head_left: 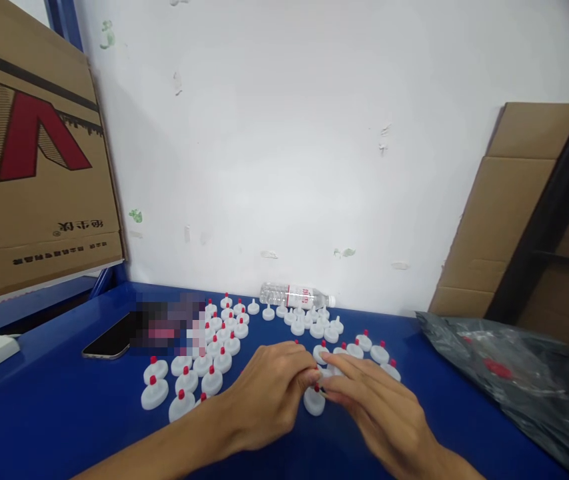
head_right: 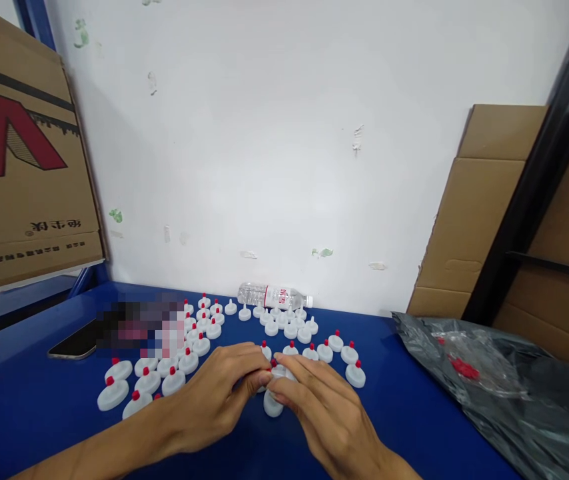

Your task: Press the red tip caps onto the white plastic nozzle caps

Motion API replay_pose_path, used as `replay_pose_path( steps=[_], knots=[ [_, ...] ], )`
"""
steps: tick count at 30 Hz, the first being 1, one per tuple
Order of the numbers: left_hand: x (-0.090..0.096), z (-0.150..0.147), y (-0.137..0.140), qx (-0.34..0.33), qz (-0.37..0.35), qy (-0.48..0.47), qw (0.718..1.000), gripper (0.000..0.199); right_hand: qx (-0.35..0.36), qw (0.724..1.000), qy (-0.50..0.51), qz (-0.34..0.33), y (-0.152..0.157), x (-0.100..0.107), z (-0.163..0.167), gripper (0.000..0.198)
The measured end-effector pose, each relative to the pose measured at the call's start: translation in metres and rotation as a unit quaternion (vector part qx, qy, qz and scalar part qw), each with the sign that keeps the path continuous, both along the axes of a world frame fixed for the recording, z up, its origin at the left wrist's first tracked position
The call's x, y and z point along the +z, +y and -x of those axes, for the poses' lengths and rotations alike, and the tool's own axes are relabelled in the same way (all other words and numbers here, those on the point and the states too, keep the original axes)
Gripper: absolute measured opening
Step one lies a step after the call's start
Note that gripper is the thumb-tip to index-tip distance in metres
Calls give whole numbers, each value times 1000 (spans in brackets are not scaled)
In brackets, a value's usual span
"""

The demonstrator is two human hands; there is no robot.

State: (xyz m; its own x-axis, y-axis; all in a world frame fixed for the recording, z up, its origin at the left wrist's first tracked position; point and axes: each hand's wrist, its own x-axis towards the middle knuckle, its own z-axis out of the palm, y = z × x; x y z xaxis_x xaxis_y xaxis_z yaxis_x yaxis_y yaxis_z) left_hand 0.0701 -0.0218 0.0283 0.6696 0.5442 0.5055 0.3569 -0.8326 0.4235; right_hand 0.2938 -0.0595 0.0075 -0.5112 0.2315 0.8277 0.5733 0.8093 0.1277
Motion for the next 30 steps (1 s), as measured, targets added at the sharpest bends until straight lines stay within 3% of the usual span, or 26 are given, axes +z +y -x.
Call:
replay_pose_path(
  steps=[11, 15, 19, 22, 27, 30],
  knots=[
    [1, 0, -3, -15, 20, 7, 1000, 36, 10, 1000, 5, 3, -5, -1, 5, 22],
    [4, 3, 3, 4, -74, 67, 995, 31, -5, 1000, -8, 19, -3, 4, 7, 31],
    [6, 7, 11, 35, -180, 164, 969, 29, -31, 994, -57, 87, 2, 7, 8, 27],
    [8, 12, 17, 71, -187, 179, 963, 35, -69, 988, -59, 122, 8, 6, 0, 24],
    [10, 20, 29, 133, -170, 193, 957, 35, -180, 976, 1, 120, 27, 8, -32, 33],
    [8, 23, 34, 144, -159, 202, 956, 34, -239, 952, 31, 189, 37, 13, -50, 45]
  ],
)
